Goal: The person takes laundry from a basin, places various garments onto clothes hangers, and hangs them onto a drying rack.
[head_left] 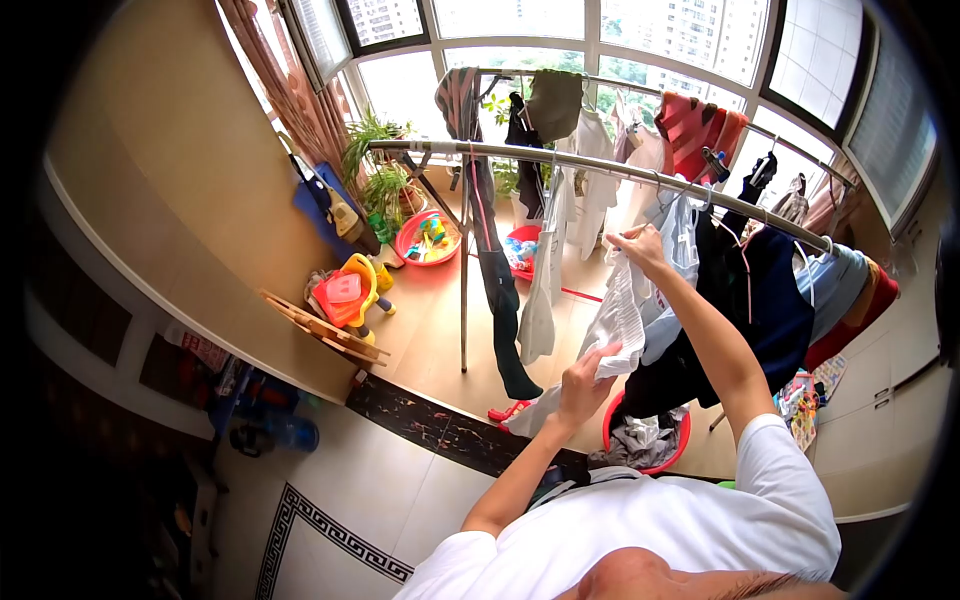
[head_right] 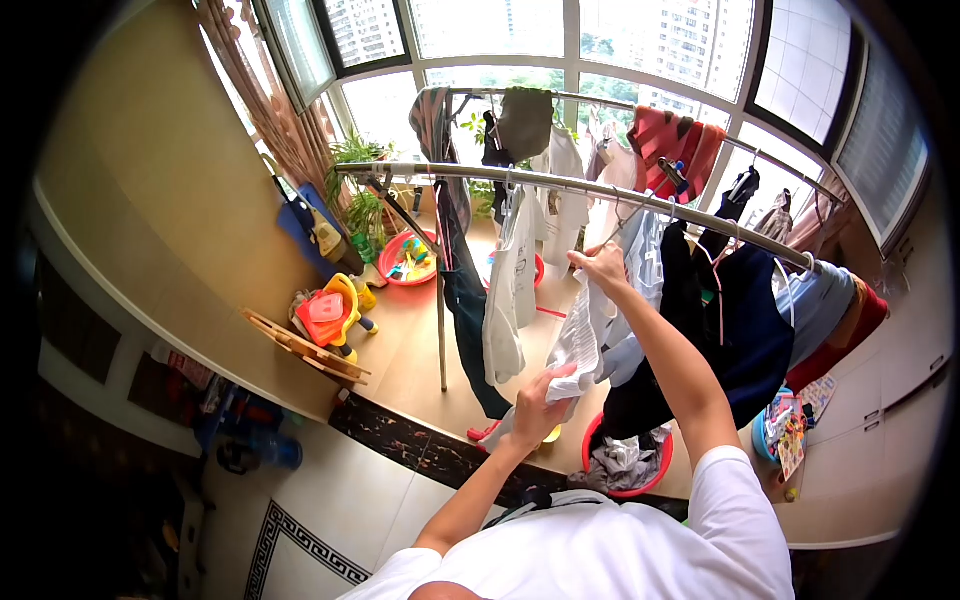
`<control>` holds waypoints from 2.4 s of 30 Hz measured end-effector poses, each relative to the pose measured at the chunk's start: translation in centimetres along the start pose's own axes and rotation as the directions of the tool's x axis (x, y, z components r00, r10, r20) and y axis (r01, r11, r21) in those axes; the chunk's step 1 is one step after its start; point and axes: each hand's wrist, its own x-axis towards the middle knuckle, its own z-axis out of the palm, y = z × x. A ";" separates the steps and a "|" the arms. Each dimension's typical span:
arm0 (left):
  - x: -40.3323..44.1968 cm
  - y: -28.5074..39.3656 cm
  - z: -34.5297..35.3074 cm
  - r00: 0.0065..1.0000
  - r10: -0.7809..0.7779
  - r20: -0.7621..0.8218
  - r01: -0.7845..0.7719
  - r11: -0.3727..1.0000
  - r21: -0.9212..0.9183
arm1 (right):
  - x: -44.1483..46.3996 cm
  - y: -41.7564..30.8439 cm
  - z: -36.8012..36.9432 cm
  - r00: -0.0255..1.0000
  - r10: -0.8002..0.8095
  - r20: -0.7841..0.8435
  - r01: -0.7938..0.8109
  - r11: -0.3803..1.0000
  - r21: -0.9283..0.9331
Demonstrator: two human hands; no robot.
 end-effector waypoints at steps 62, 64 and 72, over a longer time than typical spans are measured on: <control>-76.3 58.4 24.7 -0.903 0.424 -0.068 0.294 0.495 -0.817 | -39.2 28.3 -5.4 0.330 -0.138 0.934 -0.311 0.918 0.246; -79.9 61.1 29.5 -0.875 0.477 0.087 0.129 0.402 -0.906 | -41.7 32.8 -8.4 0.339 -0.062 0.939 -0.286 0.944 0.165; -85.8 45.6 34.1 -0.942 -0.332 -0.043 0.033 0.036 -0.999 | -53.9 34.3 -15.2 0.075 0.124 0.989 -0.573 0.818 -0.059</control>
